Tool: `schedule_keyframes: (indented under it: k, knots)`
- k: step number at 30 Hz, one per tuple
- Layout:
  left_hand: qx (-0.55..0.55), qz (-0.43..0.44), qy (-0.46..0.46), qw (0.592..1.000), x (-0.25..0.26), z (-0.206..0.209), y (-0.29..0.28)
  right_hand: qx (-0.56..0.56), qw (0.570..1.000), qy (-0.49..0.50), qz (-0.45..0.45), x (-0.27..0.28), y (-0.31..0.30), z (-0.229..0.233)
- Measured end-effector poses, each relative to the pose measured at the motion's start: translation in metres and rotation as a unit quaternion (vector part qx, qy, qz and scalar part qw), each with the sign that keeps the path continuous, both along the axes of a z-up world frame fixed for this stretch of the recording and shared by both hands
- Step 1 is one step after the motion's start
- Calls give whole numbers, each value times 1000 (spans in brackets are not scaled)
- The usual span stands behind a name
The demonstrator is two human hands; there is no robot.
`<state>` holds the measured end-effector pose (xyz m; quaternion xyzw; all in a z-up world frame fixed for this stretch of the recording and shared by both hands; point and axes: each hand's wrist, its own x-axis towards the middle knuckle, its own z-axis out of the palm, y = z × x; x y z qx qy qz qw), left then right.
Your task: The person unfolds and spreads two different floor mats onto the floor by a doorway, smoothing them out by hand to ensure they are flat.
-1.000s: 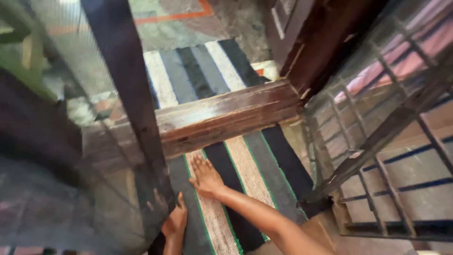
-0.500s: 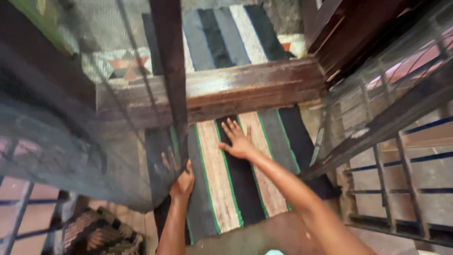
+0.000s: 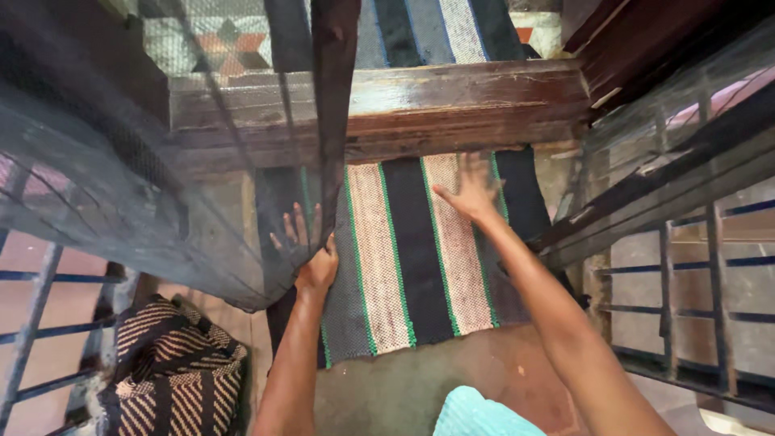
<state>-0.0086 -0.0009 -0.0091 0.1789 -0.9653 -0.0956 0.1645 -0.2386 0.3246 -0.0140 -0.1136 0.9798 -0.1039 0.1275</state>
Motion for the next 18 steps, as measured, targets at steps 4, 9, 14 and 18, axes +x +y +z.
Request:
schedule_keyframes:
  k: [4, 9, 14, 18]
  knots:
    - [-3, 8, -4, 1000, -4, -8, -1, 7, 991, -90, -101, 8, 26, 29]
    - [-55, 5, -13, 998, -1, -10, 0, 13, 988, -109, -110, -2, 23, 31]
    - [31, -7, -234, 972, -2, 26, 0, 9, 985, -117, -129, 24, 73, 9]
    - [89, -105, -383, 913, 7, 30, 7, -10, 987, -141, -77, 36, 138, -9]
